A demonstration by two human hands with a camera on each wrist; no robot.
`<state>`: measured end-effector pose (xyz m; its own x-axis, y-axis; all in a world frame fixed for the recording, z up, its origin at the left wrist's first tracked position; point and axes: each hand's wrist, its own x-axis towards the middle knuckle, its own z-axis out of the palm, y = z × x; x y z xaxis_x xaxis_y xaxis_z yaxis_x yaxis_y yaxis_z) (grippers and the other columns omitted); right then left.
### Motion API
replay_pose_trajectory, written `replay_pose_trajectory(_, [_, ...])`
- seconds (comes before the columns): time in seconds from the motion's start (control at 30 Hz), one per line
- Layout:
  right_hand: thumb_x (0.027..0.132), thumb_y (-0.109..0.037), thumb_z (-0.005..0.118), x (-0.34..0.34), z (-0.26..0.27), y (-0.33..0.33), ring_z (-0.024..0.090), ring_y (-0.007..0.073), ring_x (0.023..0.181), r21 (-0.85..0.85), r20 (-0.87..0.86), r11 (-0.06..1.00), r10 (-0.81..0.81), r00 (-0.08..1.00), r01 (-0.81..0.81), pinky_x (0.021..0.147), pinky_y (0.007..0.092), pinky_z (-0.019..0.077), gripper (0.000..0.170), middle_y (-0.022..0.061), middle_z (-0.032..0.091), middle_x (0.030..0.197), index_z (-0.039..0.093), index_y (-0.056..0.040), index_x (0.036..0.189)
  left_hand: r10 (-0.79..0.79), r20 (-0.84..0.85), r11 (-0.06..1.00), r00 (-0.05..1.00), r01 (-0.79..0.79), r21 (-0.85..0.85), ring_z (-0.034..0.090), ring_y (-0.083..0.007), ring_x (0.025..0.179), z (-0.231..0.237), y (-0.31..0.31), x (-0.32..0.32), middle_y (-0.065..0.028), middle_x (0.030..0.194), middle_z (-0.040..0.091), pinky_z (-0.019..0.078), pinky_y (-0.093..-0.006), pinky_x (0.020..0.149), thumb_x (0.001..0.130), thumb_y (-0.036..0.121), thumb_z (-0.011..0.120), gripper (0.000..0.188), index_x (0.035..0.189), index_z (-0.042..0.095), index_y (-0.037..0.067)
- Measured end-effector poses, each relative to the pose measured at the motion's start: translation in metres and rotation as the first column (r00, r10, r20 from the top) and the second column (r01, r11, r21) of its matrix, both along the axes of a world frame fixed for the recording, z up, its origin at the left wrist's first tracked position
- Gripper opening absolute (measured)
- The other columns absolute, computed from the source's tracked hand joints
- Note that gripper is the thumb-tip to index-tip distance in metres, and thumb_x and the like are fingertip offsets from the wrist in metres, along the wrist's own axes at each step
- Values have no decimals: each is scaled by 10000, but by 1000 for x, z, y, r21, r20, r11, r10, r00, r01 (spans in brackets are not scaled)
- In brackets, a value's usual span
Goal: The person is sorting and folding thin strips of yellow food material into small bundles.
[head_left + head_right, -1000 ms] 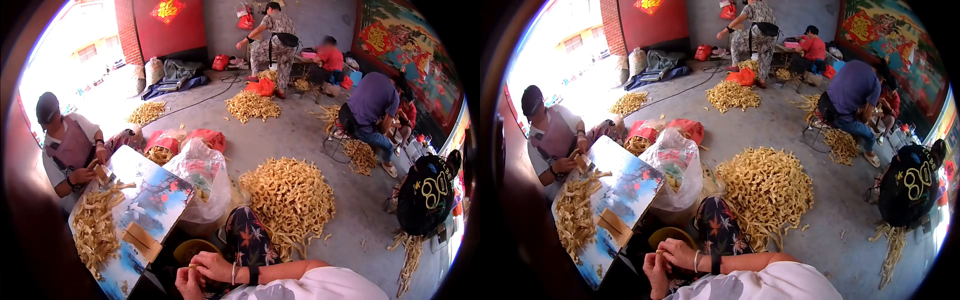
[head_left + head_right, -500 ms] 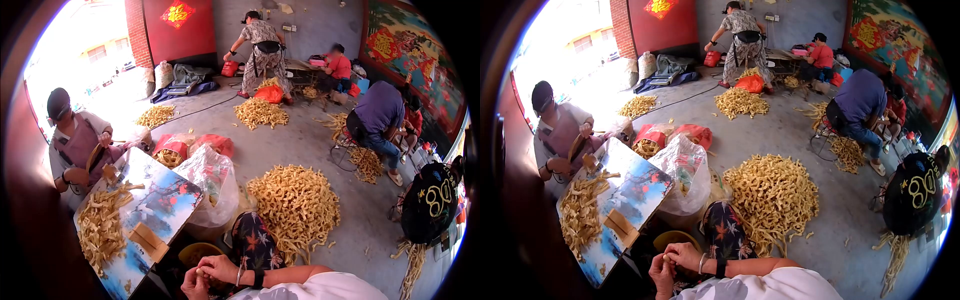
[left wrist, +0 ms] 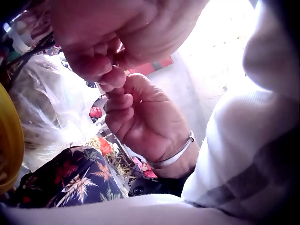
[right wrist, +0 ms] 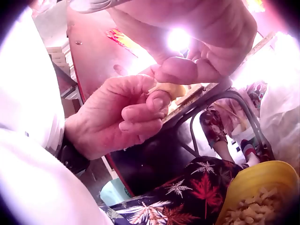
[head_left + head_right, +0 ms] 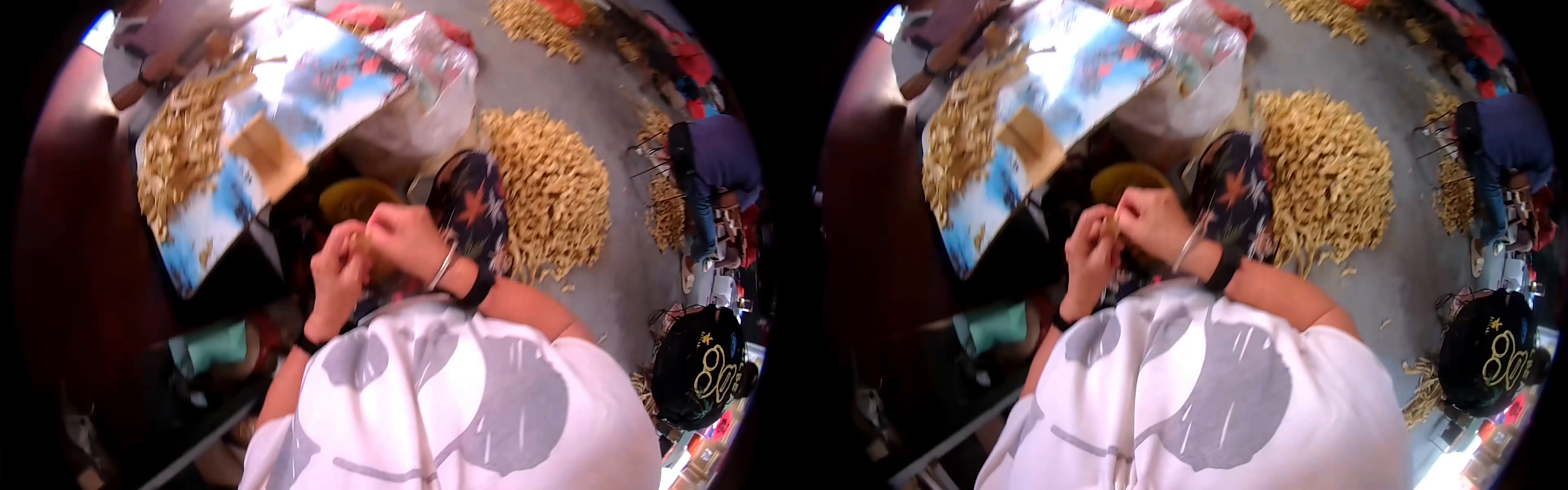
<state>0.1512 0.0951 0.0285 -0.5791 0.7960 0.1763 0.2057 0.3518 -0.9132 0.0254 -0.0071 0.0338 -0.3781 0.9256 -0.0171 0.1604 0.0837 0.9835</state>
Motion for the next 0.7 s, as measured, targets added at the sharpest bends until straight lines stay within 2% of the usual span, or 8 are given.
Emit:
replay_pose_trajectory(0.13, [816, -132, 616, 4, 8, -5, 632, 363, 713, 311, 131, 950, -55, 990, 11, 624, 418, 514, 98, 162, 648, 773, 614, -39, 787, 29, 283, 997, 959, -8, -77, 496, -49, 500, -4, -5, -3, -24, 712, 609, 365, -177, 442, 966, 51, 509, 132, 1069, 586, 80])
replay_pose_trajectory(0.23, [854, -97, 601, 3, 2, -3, 644, 273, 626, 243, 28, 970, -27, 999, 19, 592, 355, 518, 72, 106, 659, 742, 623, -34, 829, 65, 391, 997, 918, -40, -72, 481, -47, 491, -1, -6, -3, -24, 715, 613, 361, -168, 443, 960, 65, 528, 126, 1065, 593, 91])
replay_pose_trajectory(0.27, [868, -97, 598, 3, 0, -2, 633, 224, 605, -92, -33, 996, 1, 999, -4, 582, 327, 514, 76, 80, 653, 732, 630, -32, 844, 77, 389, 996, 918, -58, -61, 475, -45, 490, 0, -6, -3, -23, 714, 612, 356, -167, 442, 960, 67, 529, 126, 1066, 594, 91])
replay_pose_trajectory(0.33, [894, -97, 594, 3, 1, -1, 612, 128, 565, -689, -157, 717, -9, 987, -103, 563, 270, 507, 87, 26, 643, 713, 643, -27, 873, 101, 388, 995, 916, -93, -40, 464, -42, 490, 1, -7, -4, -22, 712, 611, 345, -167, 440, 961, 70, 532, 124, 1066, 595, 91])
replay_pose_trajectory(0.37, [918, -114, 592, 5, 4, -2, 569, 43, 563, -736, -247, 657, -38, 968, -162, 551, 202, 483, 117, -21, 620, 719, 655, -17, 899, 116, 404, 993, 907, -111, -36, 459, -39, 493, 1, -7, -5, -20, 711, 609, 340, -166, 441, 961, 69, 533, 125, 1068, 595, 90])
replay_pose_trajectory(0.47, [922, -109, 583, 4, 9, -1, 585, 53, 571, -601, -113, 799, -60, 992, -20, 547, 193, 484, 113, -4, 630, 728, 652, -20, 907, 151, 410, 988, 899, -150, -35, 446, -32, 505, 0, -12, -5, -16, 709, 602, 327, -166, 445, 964, 68, 535, 130, 1077, 596, 85])
replay_pose_trajectory(0.6, [951, -127, 562, 2, -9, 3, 604, 58, 586, -798, -204, 592, -93, 975, -110, 534, 198, 494, 127, 3, 643, 783, 633, -25, 980, 149, 319, 989, 936, -145, -38, 431, -20, 520, 6, -8, 0, 0, 715, 589, 316, -162, 457, 973, 63, 538, 163, 1126, 596, 71])
replay_pose_trajectory(0.7, [970, -161, 575, 2, 5, 5, 602, 56, 572, -709, -178, 690, 20, 984, -142, 524, 195, 490, 151, 14, 655, 786, 627, -20, 986, 145, 281, 989, 949, -140, -38, 424, -14, 522, 4, -11, -4, 9, 713, 582, 311, -159, 459, 979, 71, 536, 172, 1139, 595, 63])
